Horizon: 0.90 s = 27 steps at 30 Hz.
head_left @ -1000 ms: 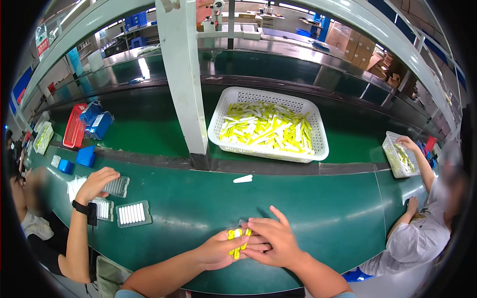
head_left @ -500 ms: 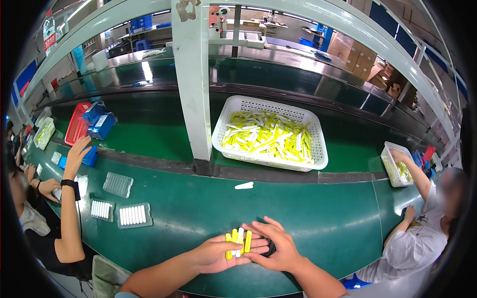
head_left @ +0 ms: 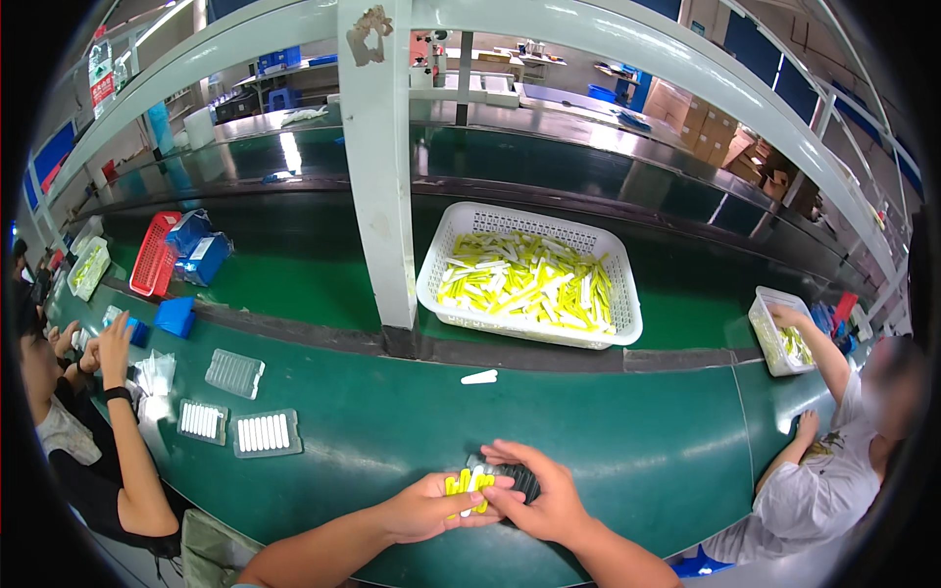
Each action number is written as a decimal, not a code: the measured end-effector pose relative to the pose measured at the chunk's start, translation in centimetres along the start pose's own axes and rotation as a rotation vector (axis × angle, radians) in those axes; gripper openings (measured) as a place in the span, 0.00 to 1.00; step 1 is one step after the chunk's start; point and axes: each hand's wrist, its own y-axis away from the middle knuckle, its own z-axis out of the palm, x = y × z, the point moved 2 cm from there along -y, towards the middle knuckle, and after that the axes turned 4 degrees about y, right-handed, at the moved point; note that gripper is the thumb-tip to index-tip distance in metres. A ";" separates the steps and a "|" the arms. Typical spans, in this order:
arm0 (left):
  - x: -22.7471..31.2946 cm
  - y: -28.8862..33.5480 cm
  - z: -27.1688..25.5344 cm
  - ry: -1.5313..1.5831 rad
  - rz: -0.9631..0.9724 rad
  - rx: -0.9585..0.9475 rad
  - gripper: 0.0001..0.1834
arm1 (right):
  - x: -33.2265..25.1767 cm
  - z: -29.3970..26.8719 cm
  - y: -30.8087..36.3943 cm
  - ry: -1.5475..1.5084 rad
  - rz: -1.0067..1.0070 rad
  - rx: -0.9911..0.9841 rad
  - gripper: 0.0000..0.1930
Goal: The person inserts plastic strips into slots in plastic trays by hand.
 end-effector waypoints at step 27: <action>4.1 0.6 -1.9 0.271 0.253 0.228 0.28 | 0.5 -0.8 -0.4 0.633 -0.341 -0.407 0.15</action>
